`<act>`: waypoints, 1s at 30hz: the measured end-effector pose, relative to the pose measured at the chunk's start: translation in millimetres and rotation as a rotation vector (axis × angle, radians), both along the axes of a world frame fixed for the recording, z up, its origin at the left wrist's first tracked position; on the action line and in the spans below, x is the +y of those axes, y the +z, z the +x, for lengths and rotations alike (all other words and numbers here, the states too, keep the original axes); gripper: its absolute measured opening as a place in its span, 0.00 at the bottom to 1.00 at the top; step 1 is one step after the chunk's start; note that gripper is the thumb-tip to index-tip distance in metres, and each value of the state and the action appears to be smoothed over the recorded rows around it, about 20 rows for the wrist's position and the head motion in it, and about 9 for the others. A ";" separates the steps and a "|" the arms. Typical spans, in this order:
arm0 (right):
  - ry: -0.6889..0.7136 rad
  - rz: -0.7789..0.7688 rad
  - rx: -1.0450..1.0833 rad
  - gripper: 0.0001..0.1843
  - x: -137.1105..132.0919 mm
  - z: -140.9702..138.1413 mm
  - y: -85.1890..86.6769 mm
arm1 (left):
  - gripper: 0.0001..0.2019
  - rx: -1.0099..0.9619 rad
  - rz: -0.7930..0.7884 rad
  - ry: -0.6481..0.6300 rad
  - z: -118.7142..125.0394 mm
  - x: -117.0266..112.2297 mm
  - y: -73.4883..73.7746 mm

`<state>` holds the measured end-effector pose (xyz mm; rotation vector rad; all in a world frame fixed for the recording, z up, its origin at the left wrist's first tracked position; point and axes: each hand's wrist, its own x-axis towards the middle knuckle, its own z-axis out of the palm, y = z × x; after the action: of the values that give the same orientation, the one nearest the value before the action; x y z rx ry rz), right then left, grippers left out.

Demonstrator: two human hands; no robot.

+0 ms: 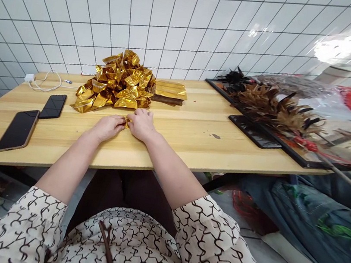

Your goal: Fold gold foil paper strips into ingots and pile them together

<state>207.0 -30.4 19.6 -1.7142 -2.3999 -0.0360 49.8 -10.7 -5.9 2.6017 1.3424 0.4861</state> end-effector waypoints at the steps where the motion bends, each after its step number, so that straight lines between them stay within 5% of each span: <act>1: 0.017 -0.016 -0.016 0.17 -0.9 -1.9 0.0 | 0.16 -0.004 -0.001 0.000 0.5 0.0 0.4; 19: 0.104 -0.151 -0.041 0.17 -0.4 16.6 7.6 | 0.13 0.035 0.078 -0.008 0.7 3.5 -3.8; 30: -0.039 -0.180 -0.016 0.16 -0.5 28.1 15.6 | 0.15 0.107 0.014 0.246 -11.5 -6.4 17.4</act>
<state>235.1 -31.0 35.2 -1.8434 -2.4465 0.1657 38.3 -17.1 11.4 2.5173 1.7118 0.3958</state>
